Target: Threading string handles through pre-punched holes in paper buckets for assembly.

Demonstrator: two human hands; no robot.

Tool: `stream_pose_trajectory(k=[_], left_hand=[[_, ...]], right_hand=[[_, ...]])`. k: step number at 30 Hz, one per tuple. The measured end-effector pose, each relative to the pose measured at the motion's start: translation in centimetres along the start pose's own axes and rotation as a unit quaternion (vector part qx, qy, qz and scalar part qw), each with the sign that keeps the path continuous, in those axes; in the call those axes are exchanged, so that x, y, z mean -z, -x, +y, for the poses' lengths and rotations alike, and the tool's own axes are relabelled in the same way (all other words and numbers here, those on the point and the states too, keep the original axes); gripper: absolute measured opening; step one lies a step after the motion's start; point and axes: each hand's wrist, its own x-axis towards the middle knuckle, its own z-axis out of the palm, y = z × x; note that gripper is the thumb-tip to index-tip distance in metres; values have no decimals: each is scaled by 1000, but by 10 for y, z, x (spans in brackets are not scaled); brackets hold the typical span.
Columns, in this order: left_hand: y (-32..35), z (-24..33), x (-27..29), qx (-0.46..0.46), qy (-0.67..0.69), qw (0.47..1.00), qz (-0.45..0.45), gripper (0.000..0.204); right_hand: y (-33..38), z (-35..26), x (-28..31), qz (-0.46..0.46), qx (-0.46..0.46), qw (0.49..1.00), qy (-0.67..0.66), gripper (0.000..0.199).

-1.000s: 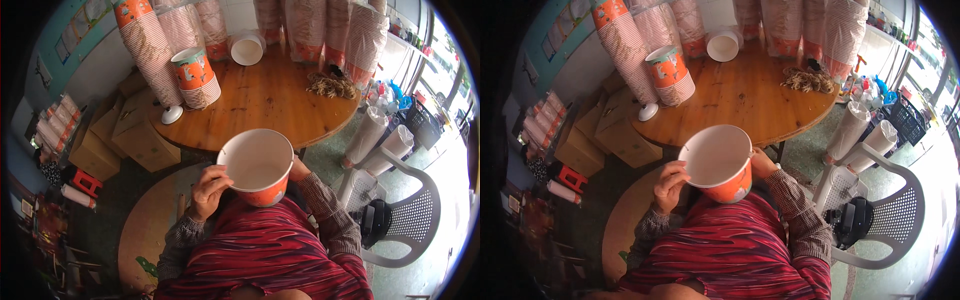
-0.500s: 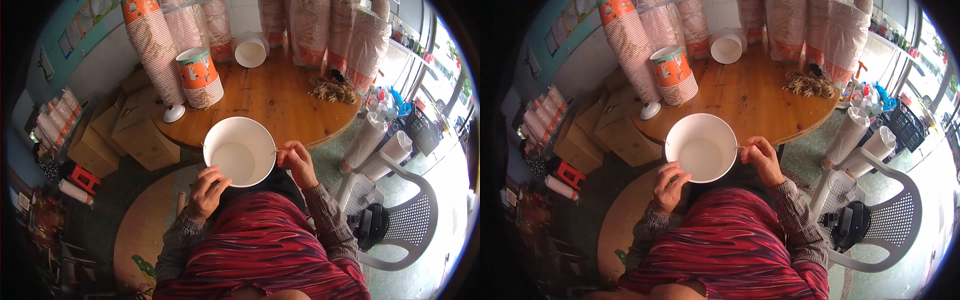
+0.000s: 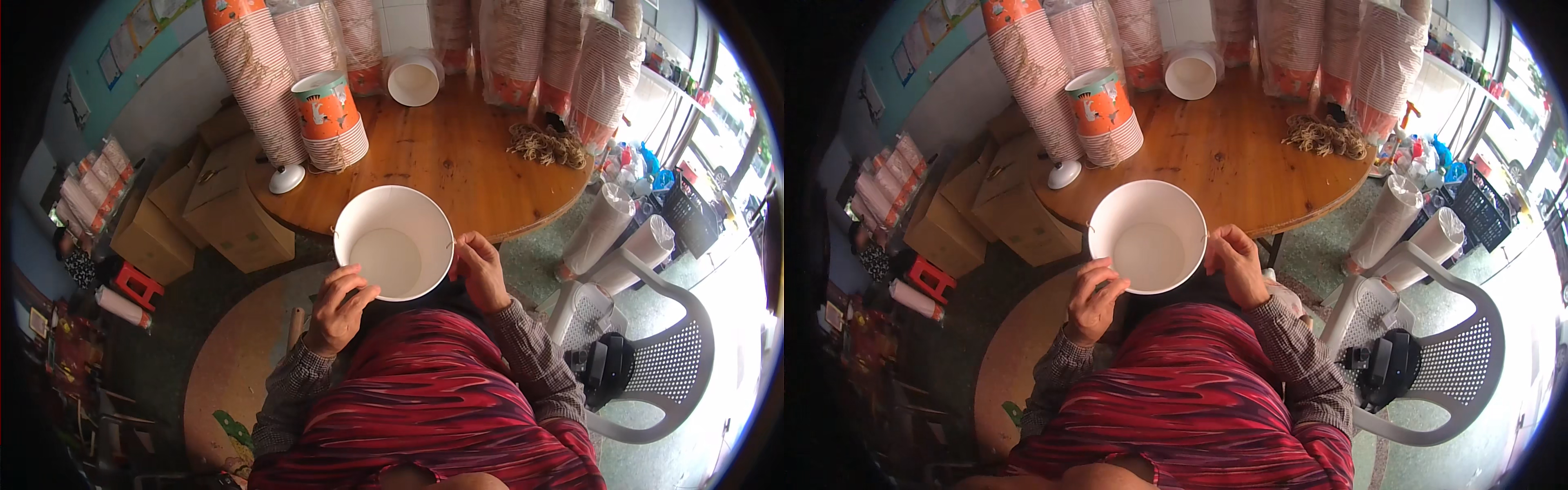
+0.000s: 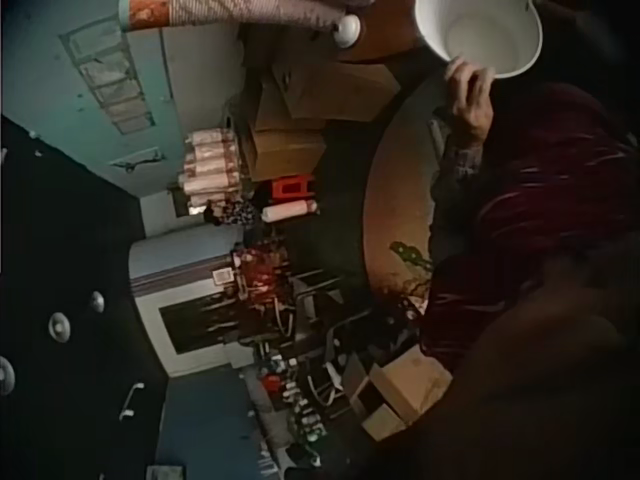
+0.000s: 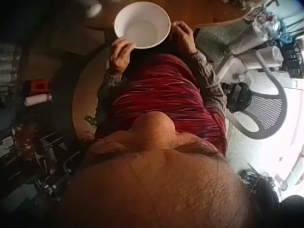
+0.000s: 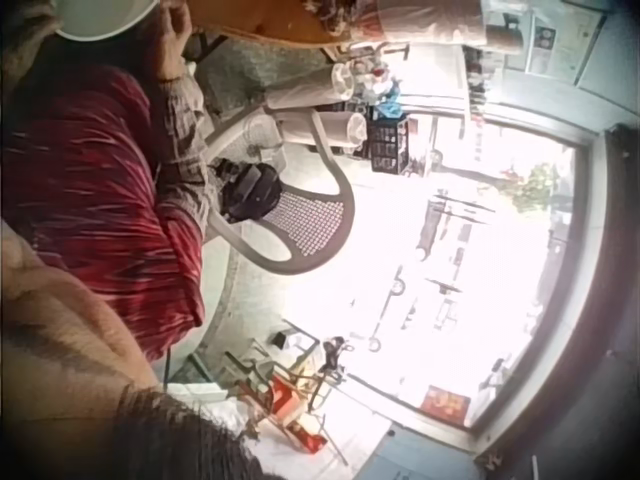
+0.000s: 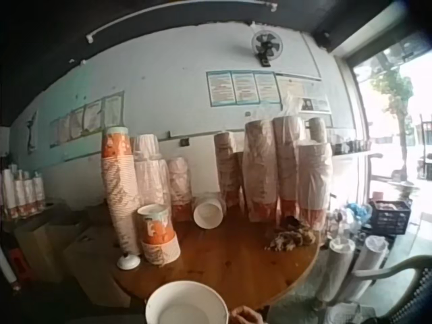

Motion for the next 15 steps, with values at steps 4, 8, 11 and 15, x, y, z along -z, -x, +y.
stream_pose_trajectory(k=[4,8,11,15], left_hand=[[3,-2,-1,35,14,999,38,26],[1,-5,-1,61,33,994,90,25],[7,-5,1,74,26,989,123,23],[6,-1,1,62,45,987,141,20]], right_hand=[[1,14,1,21,-56,992,111,22],[12,29,9,-29,-184,980,74,40],[15,20,4,-65,-187,979,37,43],[16,29,10,-66,-180,979,-61,48]])
